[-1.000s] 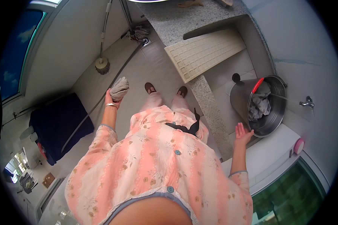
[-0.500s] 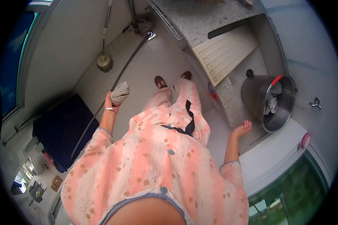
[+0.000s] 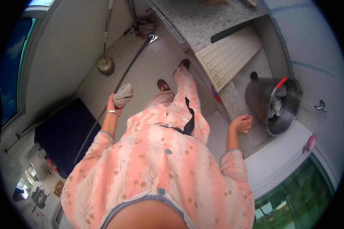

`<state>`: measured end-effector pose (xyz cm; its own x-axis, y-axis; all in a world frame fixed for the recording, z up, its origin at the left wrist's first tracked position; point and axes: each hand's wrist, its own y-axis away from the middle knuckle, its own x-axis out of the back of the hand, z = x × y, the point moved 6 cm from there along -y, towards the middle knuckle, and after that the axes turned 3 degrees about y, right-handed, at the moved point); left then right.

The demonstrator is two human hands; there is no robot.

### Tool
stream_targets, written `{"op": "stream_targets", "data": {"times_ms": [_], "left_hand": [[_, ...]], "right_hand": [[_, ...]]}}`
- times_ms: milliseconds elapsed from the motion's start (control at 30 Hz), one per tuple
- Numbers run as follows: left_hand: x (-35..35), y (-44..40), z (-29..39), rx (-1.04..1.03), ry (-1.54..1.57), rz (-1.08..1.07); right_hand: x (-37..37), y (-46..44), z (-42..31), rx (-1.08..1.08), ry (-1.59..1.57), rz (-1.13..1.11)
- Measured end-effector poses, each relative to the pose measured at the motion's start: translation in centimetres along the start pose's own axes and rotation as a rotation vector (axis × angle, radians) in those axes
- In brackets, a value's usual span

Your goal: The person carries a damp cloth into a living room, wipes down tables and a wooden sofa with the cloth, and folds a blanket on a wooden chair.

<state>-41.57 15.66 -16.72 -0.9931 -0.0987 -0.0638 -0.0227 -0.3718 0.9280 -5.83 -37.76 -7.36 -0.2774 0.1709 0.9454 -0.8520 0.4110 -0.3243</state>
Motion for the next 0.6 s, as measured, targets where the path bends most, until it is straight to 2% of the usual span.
{"op": "stream_targets", "data": {"times_ms": [333,600], "left_hand": [[-2.4,1.9,0.1,0.004,-0.113,-0.022],[-0.8,0.6,-0.7,0.012,-0.111,-0.035]], "right_hand": [[0.2,0.0,-0.1,-0.019,-0.011,-0.026],[0.0,0.0,-0.1,0.046,0.023,0.022]]}}
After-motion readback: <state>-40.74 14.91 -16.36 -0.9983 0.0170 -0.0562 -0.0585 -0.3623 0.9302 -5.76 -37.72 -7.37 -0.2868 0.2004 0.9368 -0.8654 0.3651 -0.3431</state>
